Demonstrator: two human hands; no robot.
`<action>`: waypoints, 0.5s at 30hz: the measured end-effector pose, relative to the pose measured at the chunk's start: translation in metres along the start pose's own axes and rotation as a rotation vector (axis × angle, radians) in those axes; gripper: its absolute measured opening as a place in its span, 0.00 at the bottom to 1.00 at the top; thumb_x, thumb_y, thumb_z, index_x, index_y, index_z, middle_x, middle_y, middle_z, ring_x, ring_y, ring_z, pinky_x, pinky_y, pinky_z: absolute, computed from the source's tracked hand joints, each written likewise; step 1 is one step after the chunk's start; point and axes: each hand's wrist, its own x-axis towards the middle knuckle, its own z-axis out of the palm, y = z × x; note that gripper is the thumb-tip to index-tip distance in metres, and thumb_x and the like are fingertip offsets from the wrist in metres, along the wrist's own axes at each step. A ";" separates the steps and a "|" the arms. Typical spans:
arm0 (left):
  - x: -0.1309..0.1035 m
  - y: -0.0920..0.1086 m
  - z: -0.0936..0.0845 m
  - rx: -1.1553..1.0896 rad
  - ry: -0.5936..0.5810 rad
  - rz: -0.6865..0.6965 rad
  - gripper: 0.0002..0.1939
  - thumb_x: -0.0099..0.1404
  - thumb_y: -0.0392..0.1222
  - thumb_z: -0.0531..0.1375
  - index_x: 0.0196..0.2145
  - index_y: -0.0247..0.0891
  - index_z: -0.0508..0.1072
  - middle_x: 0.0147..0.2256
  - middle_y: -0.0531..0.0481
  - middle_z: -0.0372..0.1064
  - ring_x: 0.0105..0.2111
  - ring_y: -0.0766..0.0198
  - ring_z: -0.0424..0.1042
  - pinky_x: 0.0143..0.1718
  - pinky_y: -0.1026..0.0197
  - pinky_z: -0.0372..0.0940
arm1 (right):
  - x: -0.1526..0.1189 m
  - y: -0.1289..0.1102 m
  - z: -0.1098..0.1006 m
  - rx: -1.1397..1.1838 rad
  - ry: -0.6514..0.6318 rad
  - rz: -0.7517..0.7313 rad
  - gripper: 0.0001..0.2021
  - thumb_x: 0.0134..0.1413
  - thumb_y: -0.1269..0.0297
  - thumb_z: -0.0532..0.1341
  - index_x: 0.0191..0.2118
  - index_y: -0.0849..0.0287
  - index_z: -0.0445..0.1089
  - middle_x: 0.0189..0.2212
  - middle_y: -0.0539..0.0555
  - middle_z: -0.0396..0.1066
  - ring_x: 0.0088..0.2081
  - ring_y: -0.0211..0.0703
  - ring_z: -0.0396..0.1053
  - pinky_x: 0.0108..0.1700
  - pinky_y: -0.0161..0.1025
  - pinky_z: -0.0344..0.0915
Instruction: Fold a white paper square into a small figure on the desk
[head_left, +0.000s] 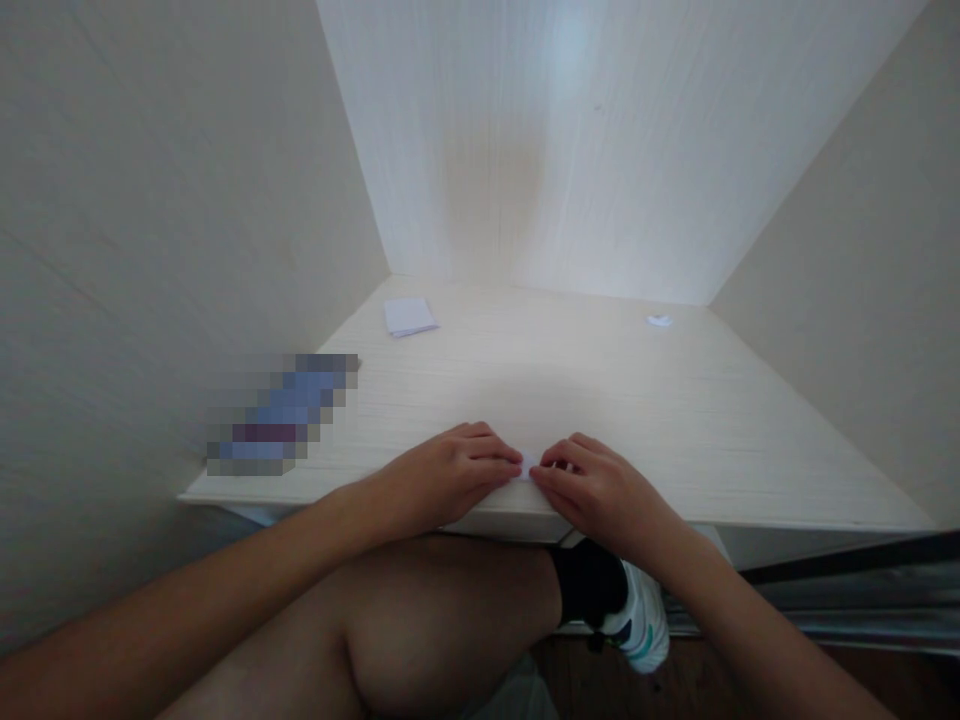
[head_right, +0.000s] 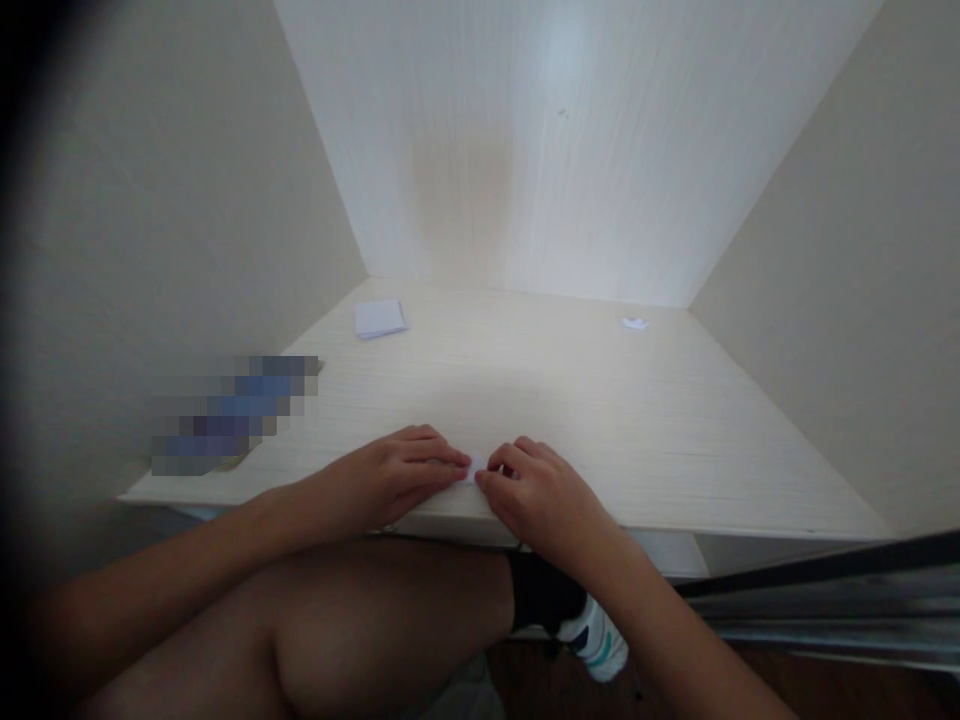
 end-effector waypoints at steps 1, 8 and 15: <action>0.000 0.000 0.001 -0.019 0.009 -0.017 0.13 0.73 0.34 0.54 0.48 0.37 0.77 0.48 0.44 0.76 0.47 0.57 0.71 0.52 0.53 0.67 | 0.000 0.000 0.000 0.002 0.002 0.001 0.07 0.65 0.70 0.59 0.42 0.59 0.75 0.39 0.57 0.73 0.42 0.44 0.67 0.45 0.41 0.68; -0.004 -0.005 0.004 -0.085 0.029 -0.034 0.14 0.73 0.35 0.54 0.51 0.39 0.76 0.49 0.46 0.76 0.48 0.58 0.72 0.53 0.54 0.67 | 0.000 0.004 0.004 0.022 0.004 -0.015 0.07 0.65 0.71 0.59 0.43 0.60 0.75 0.39 0.58 0.72 0.42 0.45 0.67 0.44 0.41 0.68; -0.005 -0.004 0.002 0.025 -0.001 0.028 0.14 0.72 0.33 0.55 0.51 0.38 0.75 0.50 0.45 0.76 0.50 0.56 0.72 0.53 0.52 0.66 | 0.000 0.001 0.003 0.008 -0.001 -0.005 0.07 0.65 0.72 0.58 0.40 0.61 0.74 0.40 0.58 0.72 0.42 0.46 0.67 0.43 0.41 0.68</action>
